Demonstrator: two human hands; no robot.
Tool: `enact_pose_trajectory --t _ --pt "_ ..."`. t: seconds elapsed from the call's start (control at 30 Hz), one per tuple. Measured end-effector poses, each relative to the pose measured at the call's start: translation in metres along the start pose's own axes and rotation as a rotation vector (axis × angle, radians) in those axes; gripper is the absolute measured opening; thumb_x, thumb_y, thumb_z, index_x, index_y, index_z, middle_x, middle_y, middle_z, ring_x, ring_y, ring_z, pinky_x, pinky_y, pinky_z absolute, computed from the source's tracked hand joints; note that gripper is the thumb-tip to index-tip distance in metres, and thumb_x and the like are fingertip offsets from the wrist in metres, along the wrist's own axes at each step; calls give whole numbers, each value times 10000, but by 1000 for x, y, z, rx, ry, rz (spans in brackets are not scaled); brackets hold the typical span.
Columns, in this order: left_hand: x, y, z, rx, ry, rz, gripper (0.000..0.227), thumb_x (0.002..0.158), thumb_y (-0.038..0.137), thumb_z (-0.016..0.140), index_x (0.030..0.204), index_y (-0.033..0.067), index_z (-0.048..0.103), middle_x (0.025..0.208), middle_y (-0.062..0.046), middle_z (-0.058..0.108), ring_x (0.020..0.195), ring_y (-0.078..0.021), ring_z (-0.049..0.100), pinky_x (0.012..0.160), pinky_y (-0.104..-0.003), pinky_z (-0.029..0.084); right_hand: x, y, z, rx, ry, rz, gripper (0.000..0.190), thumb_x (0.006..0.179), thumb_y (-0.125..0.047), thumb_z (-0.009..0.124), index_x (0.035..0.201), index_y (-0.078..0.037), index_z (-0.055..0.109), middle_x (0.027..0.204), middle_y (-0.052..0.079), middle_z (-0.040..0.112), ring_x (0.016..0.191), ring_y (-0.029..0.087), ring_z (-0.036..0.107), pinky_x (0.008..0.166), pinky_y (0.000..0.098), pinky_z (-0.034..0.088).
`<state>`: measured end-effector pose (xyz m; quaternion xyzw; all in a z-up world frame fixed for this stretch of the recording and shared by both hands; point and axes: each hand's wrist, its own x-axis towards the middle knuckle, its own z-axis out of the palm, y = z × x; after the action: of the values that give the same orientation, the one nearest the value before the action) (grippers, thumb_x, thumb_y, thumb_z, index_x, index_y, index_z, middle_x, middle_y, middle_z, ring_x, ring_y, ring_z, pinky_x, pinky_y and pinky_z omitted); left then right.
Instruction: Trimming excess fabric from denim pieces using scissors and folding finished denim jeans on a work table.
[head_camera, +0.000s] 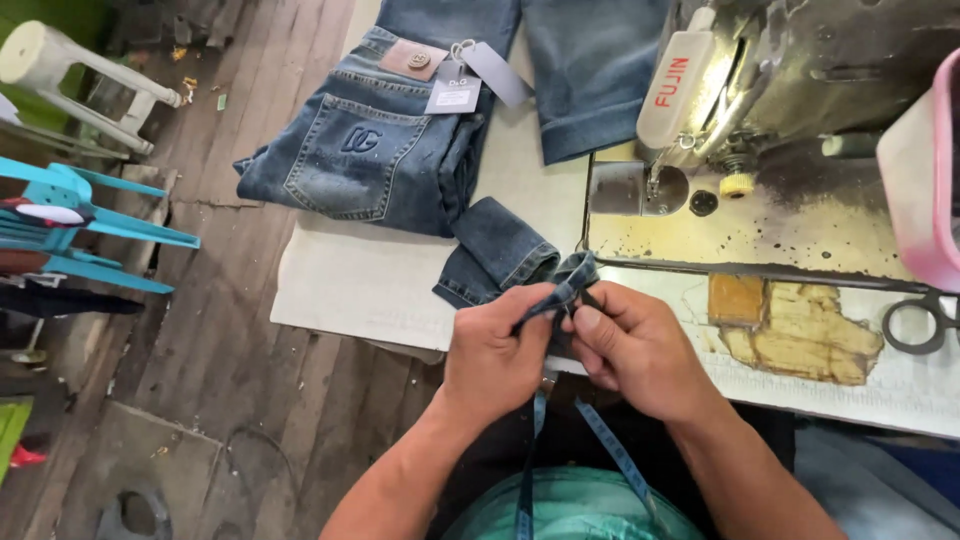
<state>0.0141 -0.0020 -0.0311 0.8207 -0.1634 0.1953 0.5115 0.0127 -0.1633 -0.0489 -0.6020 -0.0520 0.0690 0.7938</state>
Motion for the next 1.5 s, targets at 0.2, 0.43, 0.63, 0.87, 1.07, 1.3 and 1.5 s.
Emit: enact_pose_trajectory --t 0.2,0.43,0.63,0.87,1.07,1.3,1.5 --pt "-4 24 -20 -146 -212 -186 169 994 155 556 1086 73 672 791 -9 683 554 -89 519 479 -272 424 -8 -18 -7 -322 -137 -71 283 994 -274 569 780 -102 637 595 -11 589 459 89 473 432 239 380" --pt "3 40 -26 -137 -206 -199 144 906 167 673 1017 79 701 745 12 666 602 -84 554 541 -259 482 -9 -18 -8 122 -276 43 242 1004 -200 570 816 -48 553 556 59 522 394 122 384 354 249 315" --pt "9 36 -27 -30 -238 26 135 951 51 569 1030 37 678 846 -49 702 652 -170 646 572 -303 507 -8 5 -21 470 -338 260 232 1009 -197 585 928 21 597 539 90 474 359 104 327 315 222 249" --pt "5 36 -8 27 1 105 111 828 49 659 857 119 741 526 -64 589 492 -305 668 453 -302 536 -12 19 -8 336 -182 -72 204 1007 -68 509 898 79 600 446 126 480 260 101 399 251 209 385" --pt "5 31 0 -189 11 1 140 836 -20 652 838 86 744 478 -69 548 398 -145 592 381 -246 466 -10 21 -12 656 -255 135 242 1036 -104 489 905 85 564 446 93 453 275 63 372 248 210 383" --pt "7 33 4 -257 7 -57 148 836 -32 653 834 70 760 493 -50 600 432 -74 556 374 -245 451 -10 14 -5 43 -52 -238 222 998 -107 540 843 25 628 486 103 572 329 99 454 321 201 410" --pt "2 34 6 -110 -3 -57 116 862 23 668 877 88 762 555 -106 642 498 -241 627 408 -290 478 -16 10 -4 47 -5 -157 224 1003 -94 542 837 21 639 474 91 539 352 107 438 345 208 411"
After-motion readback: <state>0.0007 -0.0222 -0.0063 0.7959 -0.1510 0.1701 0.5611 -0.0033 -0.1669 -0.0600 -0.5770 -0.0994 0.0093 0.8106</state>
